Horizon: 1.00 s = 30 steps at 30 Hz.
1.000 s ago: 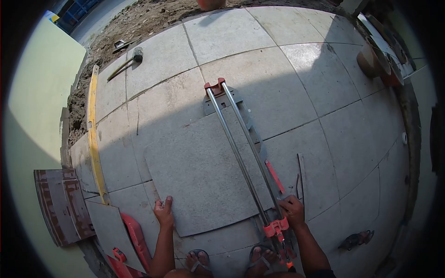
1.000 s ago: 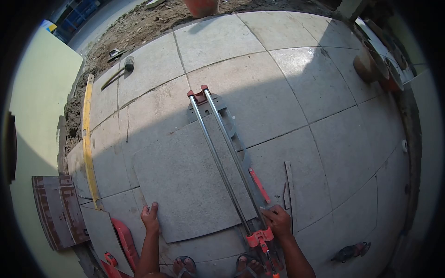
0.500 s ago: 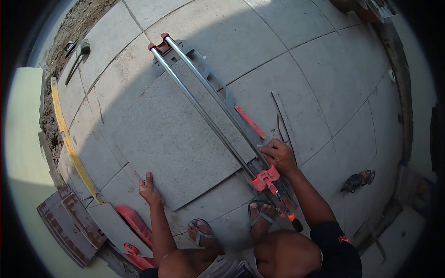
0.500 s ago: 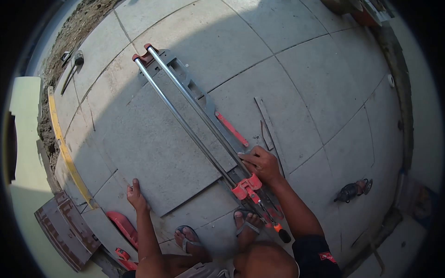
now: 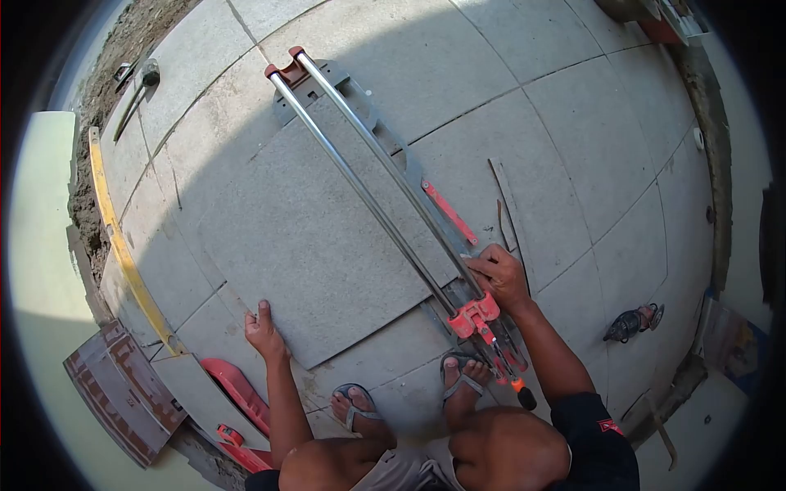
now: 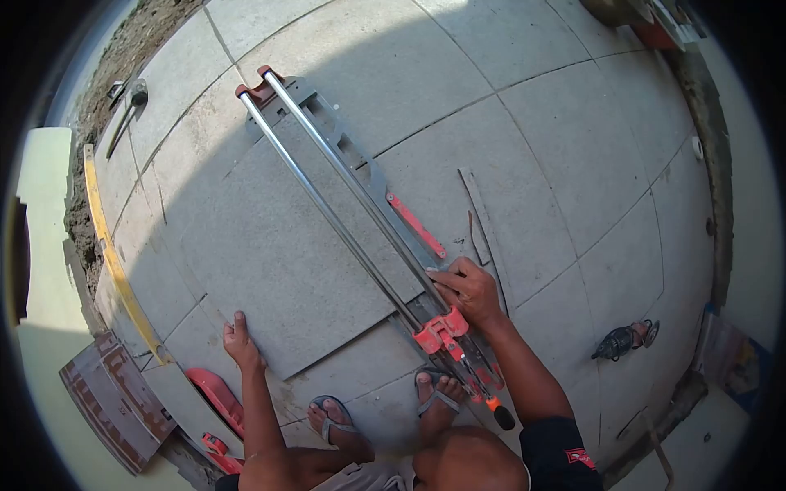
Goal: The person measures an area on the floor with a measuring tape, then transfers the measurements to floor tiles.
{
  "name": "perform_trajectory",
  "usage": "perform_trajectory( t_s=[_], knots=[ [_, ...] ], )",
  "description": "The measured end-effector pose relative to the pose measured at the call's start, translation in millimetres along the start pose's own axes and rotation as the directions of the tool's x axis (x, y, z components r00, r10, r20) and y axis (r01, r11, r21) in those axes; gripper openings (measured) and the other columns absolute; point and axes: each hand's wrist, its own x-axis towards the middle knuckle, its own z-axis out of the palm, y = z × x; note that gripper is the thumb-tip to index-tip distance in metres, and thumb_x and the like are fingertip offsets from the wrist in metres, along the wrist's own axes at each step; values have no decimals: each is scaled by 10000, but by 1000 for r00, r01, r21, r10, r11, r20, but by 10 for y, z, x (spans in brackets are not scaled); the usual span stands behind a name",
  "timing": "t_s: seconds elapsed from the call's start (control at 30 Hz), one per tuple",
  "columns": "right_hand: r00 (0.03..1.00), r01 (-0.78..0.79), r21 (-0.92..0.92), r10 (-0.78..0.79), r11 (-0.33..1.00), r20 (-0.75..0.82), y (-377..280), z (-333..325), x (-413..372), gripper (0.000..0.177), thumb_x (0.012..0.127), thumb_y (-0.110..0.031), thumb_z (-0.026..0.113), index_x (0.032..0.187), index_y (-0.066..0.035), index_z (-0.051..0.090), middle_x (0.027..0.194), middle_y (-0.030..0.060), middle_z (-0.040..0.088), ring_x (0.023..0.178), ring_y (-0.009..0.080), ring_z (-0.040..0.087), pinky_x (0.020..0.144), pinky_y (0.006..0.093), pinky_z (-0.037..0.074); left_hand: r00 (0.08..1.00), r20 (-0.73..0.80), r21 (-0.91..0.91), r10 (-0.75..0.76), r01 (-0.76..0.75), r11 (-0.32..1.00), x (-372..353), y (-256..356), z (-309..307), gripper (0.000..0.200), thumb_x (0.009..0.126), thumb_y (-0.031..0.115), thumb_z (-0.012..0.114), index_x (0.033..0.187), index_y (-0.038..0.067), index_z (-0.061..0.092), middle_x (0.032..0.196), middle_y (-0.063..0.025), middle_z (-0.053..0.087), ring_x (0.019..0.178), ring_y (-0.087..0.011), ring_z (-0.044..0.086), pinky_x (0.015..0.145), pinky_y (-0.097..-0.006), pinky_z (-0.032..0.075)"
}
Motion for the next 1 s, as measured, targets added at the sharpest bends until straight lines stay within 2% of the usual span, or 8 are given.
perform_trajectory(
  t_s=[0.17,0.23,0.27,0.33,1.0],
  knots=[
    [999,29,24,-29,999,-24,-25,9,25,313,744,-41,789,1045,-127,779,742,45,544,654,194,579,580,328,468,999,-36,-19,4,-5,1000,-13,52,38,223,962,203,704,919,70,531,849,-3,606,752,-81,534,702,-241,456],
    [1000,-2,31,2,1000,-21,-59,2,22,307,742,-24,785,1034,-118,780,746,48,542,656,200,576,581,332,464,1000,-5,-78,-16,16,997,-23,71,39,213,953,190,713,1000,37,572,944,-46,659,831,-114,601,780,-266,495],
    [1000,17,37,-17,999,-21,-62,8,19,307,742,-24,785,1034,-118,780,746,48,542,656,200,576,581,332,464,1000,-18,-85,-3,2,996,-16,67,10,213,953,190,713,1000,37,572,944,-46,659,831,-114,601,780,-266,495],
    [999,-32,28,33,999,-10,-59,12,8,302,743,-19,784,1030,-113,779,749,49,539,659,204,576,583,337,463,997,7,-99,-80,80,992,-7,42,-28,247,945,175,719,1076,14,585,1033,-80,680,909,-145,633,859,-292,506],
    [1000,-22,14,22,1000,-12,-66,-3,1,295,737,-35,793,1021,-116,777,762,51,542,665,204,585,592,335,475,998,-2,-91,-65,65,994,10,26,-30,271,939,188,731,1083,9,588,1053,-83,680,926,-146,628,870,-292,498]
  ],
)
